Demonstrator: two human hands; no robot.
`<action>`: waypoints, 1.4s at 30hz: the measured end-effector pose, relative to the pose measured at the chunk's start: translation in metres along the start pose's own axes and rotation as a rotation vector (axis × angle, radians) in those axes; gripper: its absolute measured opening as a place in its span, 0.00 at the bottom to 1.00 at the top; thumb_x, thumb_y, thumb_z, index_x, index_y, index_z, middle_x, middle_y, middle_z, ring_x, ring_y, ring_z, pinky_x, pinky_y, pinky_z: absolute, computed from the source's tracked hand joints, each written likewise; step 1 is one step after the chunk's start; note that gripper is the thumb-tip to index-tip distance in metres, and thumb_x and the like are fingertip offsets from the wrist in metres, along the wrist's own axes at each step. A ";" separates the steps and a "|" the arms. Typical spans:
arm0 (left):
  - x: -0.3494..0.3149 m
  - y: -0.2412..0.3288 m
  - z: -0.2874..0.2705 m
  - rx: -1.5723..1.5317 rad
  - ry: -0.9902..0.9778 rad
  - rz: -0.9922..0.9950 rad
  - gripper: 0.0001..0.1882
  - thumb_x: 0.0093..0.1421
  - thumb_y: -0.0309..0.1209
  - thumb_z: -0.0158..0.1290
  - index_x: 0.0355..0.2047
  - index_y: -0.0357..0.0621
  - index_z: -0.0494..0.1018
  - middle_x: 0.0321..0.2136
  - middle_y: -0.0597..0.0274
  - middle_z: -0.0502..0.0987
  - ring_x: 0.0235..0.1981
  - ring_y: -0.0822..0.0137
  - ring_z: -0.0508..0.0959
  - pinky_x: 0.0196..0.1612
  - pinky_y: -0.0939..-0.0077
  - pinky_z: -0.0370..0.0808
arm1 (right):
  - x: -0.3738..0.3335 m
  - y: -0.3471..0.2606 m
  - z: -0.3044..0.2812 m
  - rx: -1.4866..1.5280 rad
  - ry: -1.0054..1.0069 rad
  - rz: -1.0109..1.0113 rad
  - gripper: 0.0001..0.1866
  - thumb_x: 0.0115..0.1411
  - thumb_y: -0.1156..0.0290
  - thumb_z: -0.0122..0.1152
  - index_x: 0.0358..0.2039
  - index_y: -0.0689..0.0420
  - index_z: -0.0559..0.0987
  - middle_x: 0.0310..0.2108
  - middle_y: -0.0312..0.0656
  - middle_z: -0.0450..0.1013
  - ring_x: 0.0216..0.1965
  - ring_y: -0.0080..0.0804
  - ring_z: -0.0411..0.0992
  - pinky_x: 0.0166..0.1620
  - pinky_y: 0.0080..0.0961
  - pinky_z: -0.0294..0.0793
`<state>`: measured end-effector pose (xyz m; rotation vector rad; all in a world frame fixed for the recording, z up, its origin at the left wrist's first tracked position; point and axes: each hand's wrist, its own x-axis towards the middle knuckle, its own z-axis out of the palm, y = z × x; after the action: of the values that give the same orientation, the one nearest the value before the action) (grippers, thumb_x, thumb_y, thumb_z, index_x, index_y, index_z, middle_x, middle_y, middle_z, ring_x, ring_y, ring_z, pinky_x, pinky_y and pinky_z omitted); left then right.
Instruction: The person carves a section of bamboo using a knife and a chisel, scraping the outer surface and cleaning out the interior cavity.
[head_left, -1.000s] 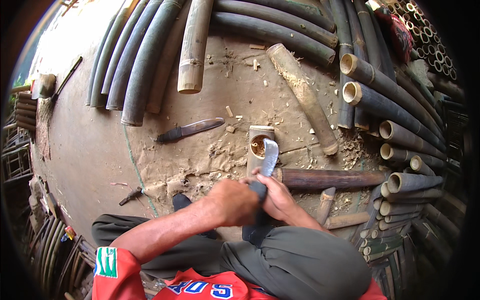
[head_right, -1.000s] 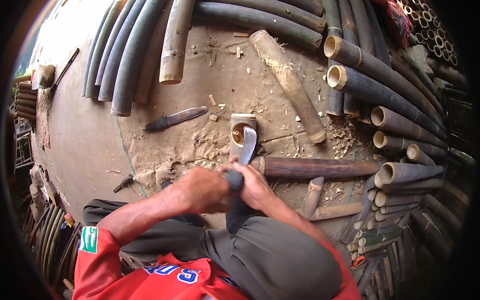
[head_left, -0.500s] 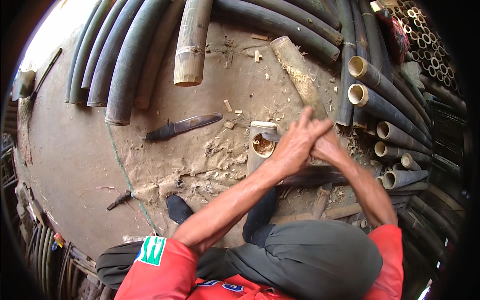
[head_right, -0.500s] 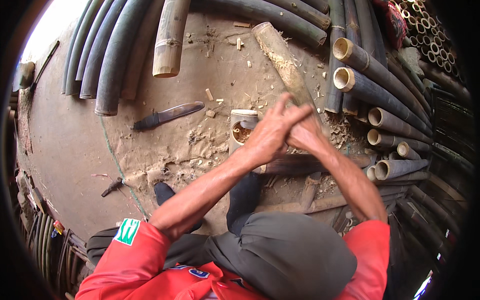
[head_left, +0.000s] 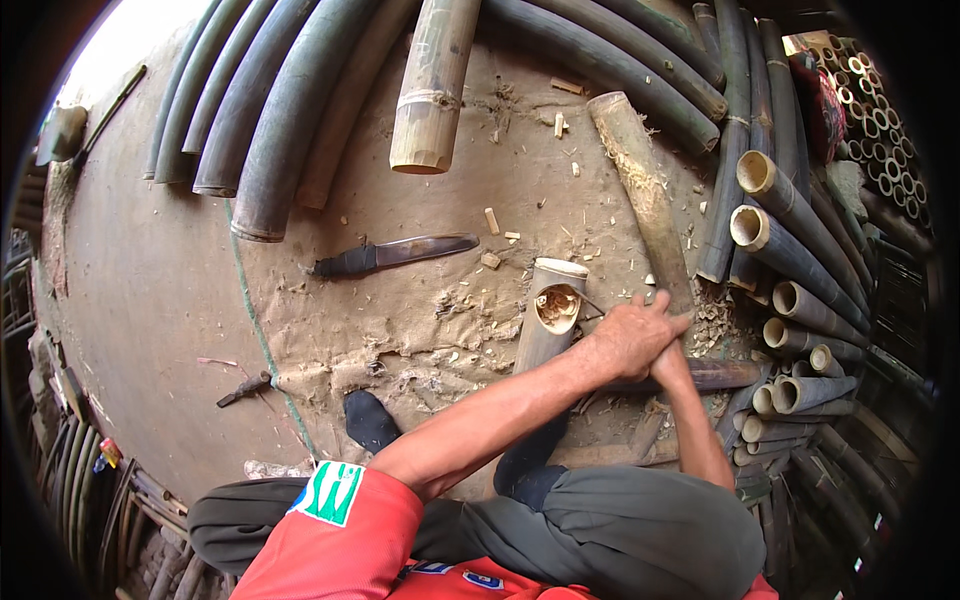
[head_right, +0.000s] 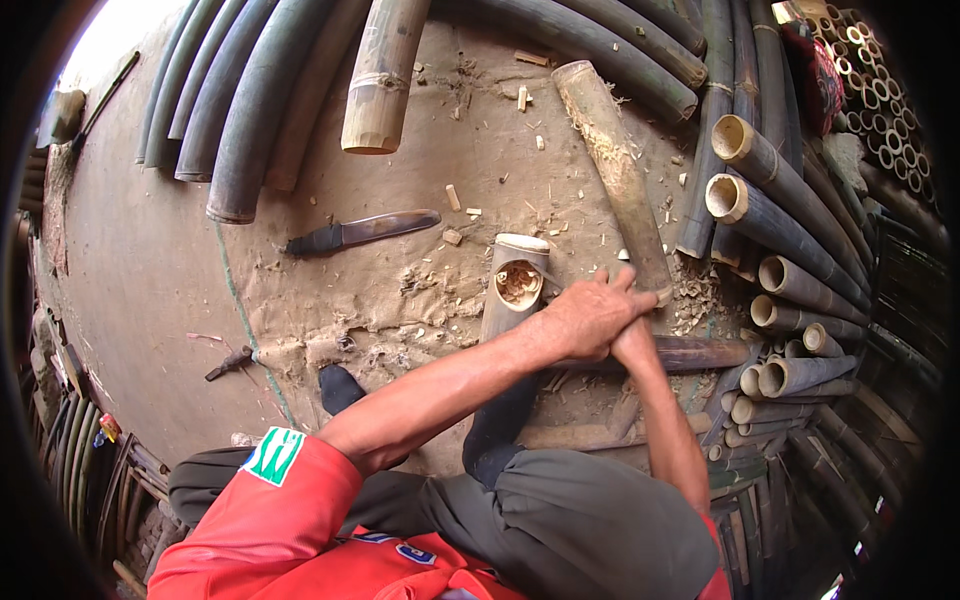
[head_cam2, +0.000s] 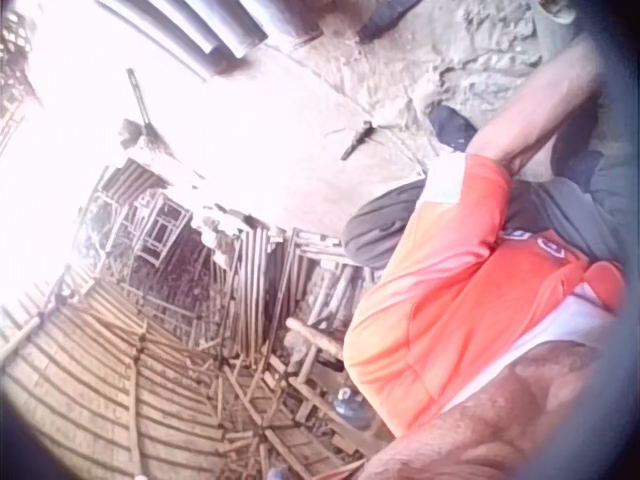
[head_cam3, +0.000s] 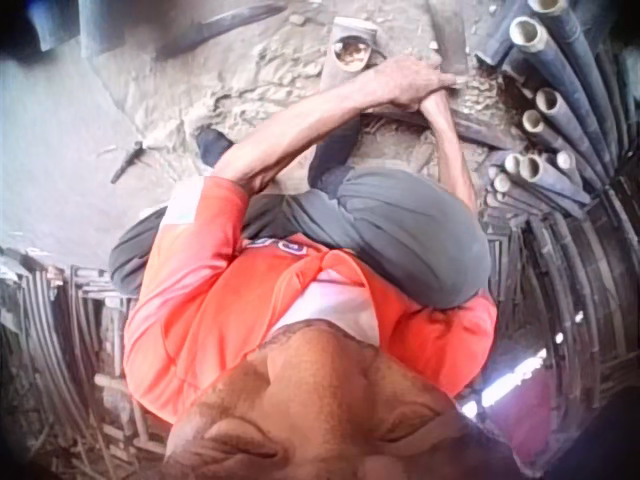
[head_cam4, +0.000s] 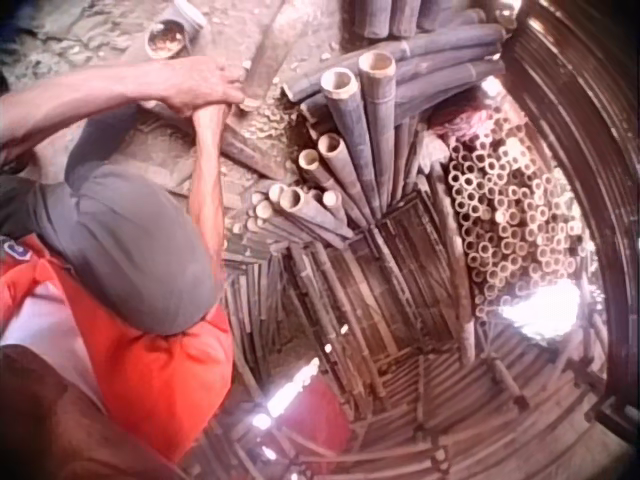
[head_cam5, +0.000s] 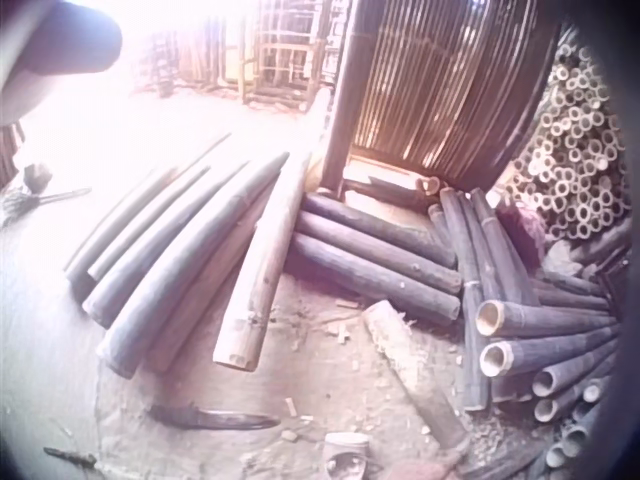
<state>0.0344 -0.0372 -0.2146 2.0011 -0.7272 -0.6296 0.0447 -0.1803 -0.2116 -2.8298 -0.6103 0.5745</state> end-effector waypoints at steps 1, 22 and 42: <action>0.001 -0.001 -0.009 -0.060 -0.016 -0.025 0.47 0.43 0.15 0.66 0.66 0.51 0.68 0.62 0.38 0.67 0.54 0.36 0.78 0.53 0.50 0.85 | 0.003 -0.001 -0.011 -0.022 -0.021 -0.012 0.09 0.58 0.65 0.68 0.38 0.53 0.84 0.27 0.41 0.80 0.31 0.38 0.79 0.42 0.40 0.79; 0.006 -0.006 -0.017 -0.190 -0.003 -0.001 0.40 0.47 0.16 0.63 0.63 0.47 0.69 0.55 0.42 0.72 0.53 0.38 0.77 0.56 0.49 0.80 | -0.013 0.011 0.000 0.269 -0.159 0.303 0.22 0.67 0.54 0.62 0.51 0.59 0.78 0.45 0.55 0.77 0.50 0.52 0.78 0.56 0.50 0.76; -0.014 0.019 0.014 -0.299 0.729 -0.263 0.66 0.42 0.12 0.59 0.81 0.55 0.42 0.69 0.31 0.53 0.65 0.31 0.67 0.63 0.46 0.78 | 0.062 0.003 -0.044 -0.031 -0.408 -0.554 0.13 0.50 0.69 0.71 0.36 0.60 0.81 0.30 0.48 0.79 0.34 0.46 0.80 0.38 0.47 0.82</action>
<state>0.0109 -0.0438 -0.2031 1.8619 0.0680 -0.1064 0.1156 -0.1609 -0.1934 -2.3992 -1.4155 1.0264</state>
